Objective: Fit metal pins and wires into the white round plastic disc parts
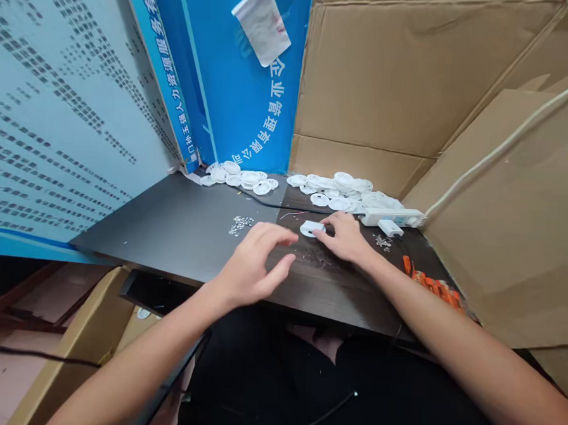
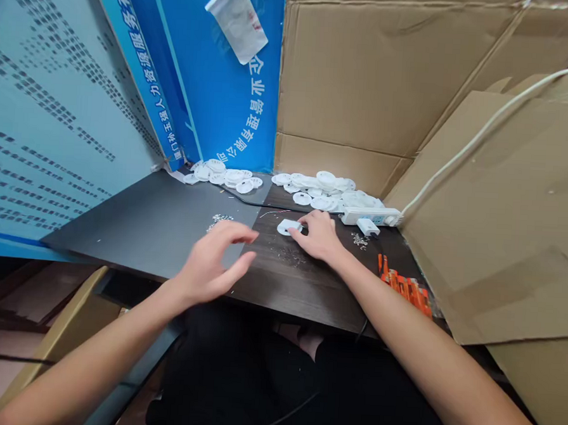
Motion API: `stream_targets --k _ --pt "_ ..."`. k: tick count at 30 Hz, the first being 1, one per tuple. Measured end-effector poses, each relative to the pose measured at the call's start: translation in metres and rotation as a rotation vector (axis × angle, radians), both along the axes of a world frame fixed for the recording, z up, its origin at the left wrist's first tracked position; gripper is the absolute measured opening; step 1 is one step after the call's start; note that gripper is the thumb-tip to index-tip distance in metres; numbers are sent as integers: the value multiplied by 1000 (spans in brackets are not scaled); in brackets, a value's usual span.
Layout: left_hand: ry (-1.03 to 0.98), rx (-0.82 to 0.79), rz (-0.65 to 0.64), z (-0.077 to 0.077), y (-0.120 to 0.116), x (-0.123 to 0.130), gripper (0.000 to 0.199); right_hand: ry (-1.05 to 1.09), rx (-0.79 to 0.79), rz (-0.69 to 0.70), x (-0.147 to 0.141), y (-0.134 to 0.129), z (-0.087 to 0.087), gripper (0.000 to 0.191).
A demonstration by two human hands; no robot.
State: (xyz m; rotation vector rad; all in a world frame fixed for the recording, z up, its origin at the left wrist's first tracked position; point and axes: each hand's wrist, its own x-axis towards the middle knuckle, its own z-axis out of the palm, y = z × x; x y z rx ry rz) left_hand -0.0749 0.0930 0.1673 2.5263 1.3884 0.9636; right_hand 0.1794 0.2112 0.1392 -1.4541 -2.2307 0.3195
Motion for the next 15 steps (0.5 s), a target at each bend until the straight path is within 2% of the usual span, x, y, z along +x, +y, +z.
stream_targets --k 3,5,7,10,12,15 --pt "59 -28 -179 -6 36 17 65 133 -211 60 -7 -7 4 37" --pt "31 -67 -266 -11 63 27 52 156 -249 83 -7 -9 8 42" --pt "-111 -152 -222 -12 87 33 38 181 -240 73 0 -11 12 48" --pt "-241 -442 -83 -10 115 35 35 132 -87 7 21 -13 14 49" --pt "-198 -591 -56 -10 127 35 34 -72 29 -27 37 -15 11 51" --pt "-111 -613 -61 -14 135 42 33 -369 54 -64 52 -17 2 45"
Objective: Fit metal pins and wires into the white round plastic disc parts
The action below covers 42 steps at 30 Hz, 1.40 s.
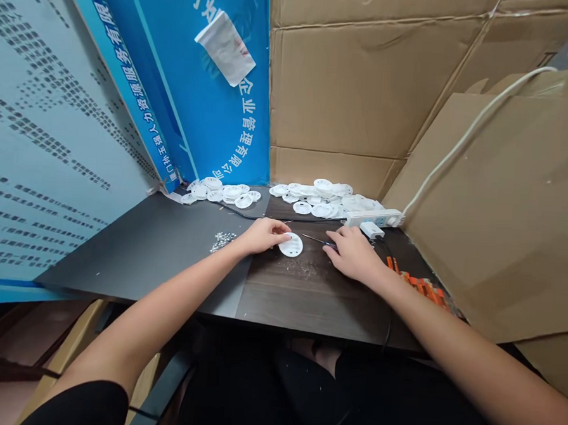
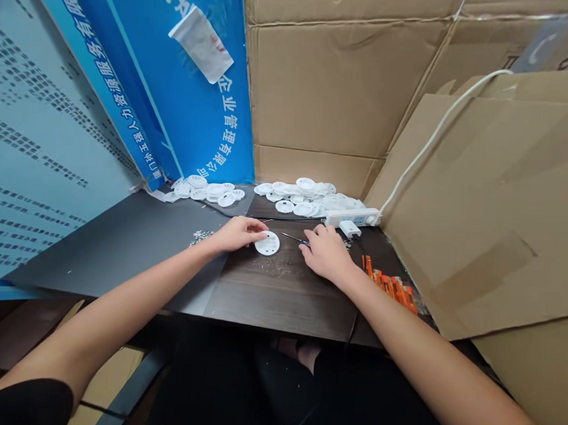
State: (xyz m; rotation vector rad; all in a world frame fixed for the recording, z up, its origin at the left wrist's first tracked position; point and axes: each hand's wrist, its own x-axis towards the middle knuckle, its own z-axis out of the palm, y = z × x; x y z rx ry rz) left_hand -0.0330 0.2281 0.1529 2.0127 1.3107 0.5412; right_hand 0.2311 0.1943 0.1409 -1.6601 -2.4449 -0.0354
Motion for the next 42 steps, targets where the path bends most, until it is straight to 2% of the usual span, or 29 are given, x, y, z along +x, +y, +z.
stream_targets --k 3,5,7,8,10,12,14,17,23,27,31,34,39,42 --pt "41 95 8 -2 0 2 38 -42 -46 -41 3 -1 -7 38" --pt "95 216 0 3 0 -11 38 -30 -65 -62 2 -1 -7 35" --pt "227 339 0 15 1 -38 35 5 -70 -93 2 -2 -3 26" --pt "301 348 30 22 1 -55 32 57 -85 -121 2 -2 -1 21" --pt "446 287 77 35 1 -92 27 233 -155 -200 1 -3 2 9" --pt "534 217 63 40 -4 -122 24 435 -259 -270 0 -5 4 7" --pt "556 186 7 38 -10 -138 25 598 -361 -296 -3 -7 3 8" --pt "573 246 -24 25 -19 -141 31 776 -461 -287 -7 -9 -3 10" --pt "621 337 -85 3 -15 -133 32 896 -441 -193 -8 -13 -15 7" --pt "612 396 -137 0 -13 -136 43 902 -377 -144 -12 -13 -17 10" --pt "526 380 -126 1 -14 -147 46 872 -320 -109 -18 -12 -13 12" --pt "508 356 -109 2 -14 -156 45 730 -326 -60 -24 -13 -6 21" --pt "494 320 -126 2 -14 -156 43 402 -328 18 -37 -16 1 60" --pt "497 339 -126 2 -16 -150 43 259 -308 -1 -44 -17 3 60"
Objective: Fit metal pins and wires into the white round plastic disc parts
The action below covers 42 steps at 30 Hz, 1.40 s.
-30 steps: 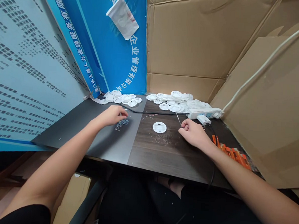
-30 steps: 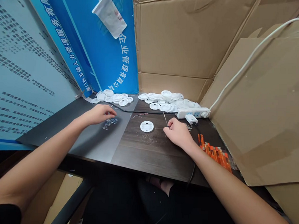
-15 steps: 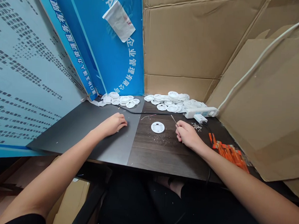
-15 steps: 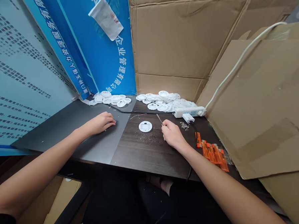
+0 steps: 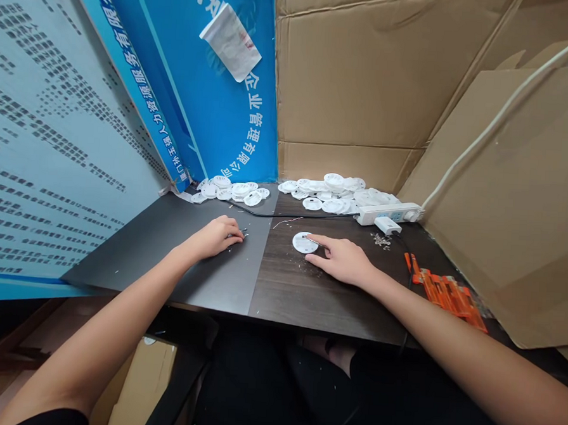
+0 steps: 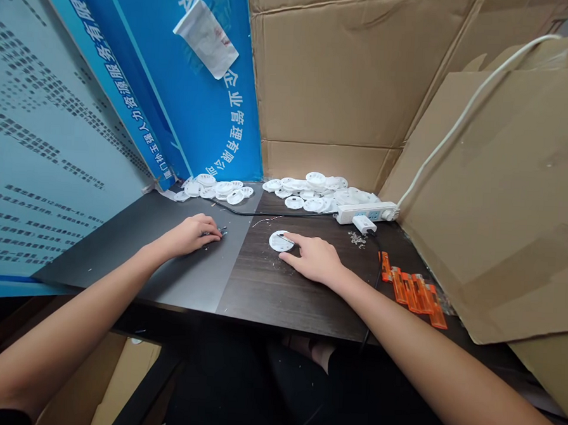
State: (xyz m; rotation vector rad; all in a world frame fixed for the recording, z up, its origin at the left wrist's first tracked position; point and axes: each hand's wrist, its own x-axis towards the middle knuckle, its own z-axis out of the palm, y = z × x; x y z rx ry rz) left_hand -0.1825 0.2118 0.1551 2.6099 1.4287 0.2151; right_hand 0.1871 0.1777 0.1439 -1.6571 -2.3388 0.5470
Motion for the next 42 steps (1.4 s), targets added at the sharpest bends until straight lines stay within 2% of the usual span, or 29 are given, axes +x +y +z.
stream_targets --k 5,11,13,16,18,21,24,27,30,33,38,42 --pt "47 56 -13 4 -4 11 42 -44 16 -5 -1 -2 0 50" --pt "53 97 24 10 0 15 34 81 2 14 10 -2 -3 41" --pt "81 89 13 13 1 16 31 150 -28 -5 13 0 -4 52" --pt "94 63 25 16 1 20 29 181 -92 -19 15 5 -3 80" --pt "51 84 40 18 0 25 29 145 -108 -21 13 7 -1 88" --pt "-88 165 -2 20 -2 43 29 87 -85 -59 9 8 -1 72" --pt "-222 176 -79 22 -1 73 25 65 -48 -64 6 6 0 61" --pt "-301 90 -119 22 6 108 20 95 -70 -41 7 4 4 72" --pt "-347 29 -166 16 18 136 17 189 -96 -123 5 2 7 74" --pt "-376 -6 -179 3 29 151 18 144 -66 -216 -2 -1 7 74" --pt "-425 -42 -118 -20 34 157 23 13 -27 -151 -7 -1 5 53" --pt "-467 -29 -10 -23 29 158 21 57 -50 -166 -1 -1 7 62"
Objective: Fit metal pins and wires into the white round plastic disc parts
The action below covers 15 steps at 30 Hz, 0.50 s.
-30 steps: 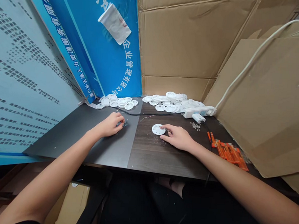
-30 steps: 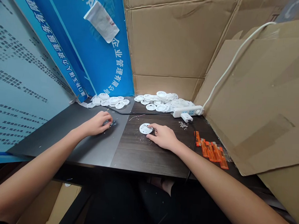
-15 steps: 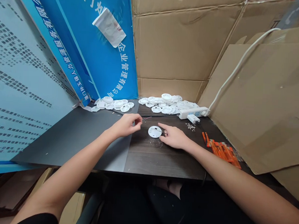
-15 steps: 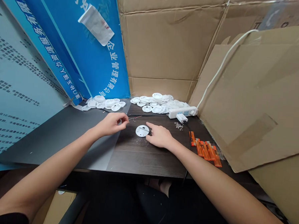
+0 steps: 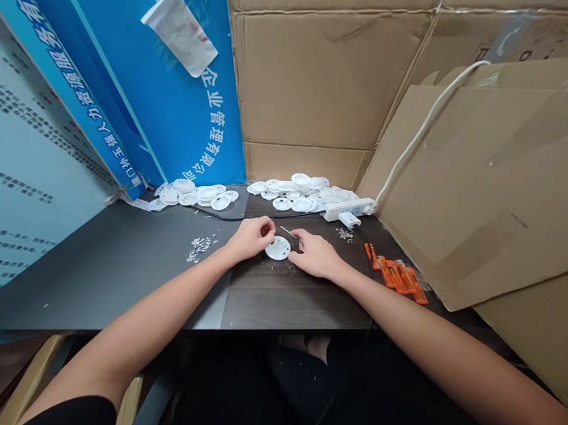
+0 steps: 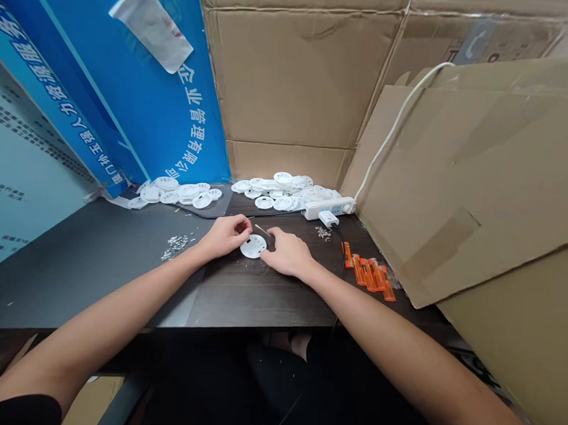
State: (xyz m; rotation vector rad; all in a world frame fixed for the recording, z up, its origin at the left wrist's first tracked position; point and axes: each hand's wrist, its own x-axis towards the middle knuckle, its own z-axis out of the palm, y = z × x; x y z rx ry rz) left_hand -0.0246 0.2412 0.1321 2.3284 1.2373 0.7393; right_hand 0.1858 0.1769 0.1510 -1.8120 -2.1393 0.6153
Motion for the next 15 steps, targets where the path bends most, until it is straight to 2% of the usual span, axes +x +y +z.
stream_targets --k 2,5,8,11,15 --pt "-2 -18 24 2 -2 0 19 21 -4 -20 1 -1 0 72" --pt "16 -61 -7 6 -5 0 18 -9 24 -32 -3 -3 -1 94" --pt "34 -63 -31 10 -5 -3 20 -60 66 -1 -5 -2 -3 77" --pt "47 -32 1 13 -5 -7 21 -59 61 68 1 0 -2 62" --pt "59 0 -13 16 -4 -8 21 5 59 108 8 1 -2 68"
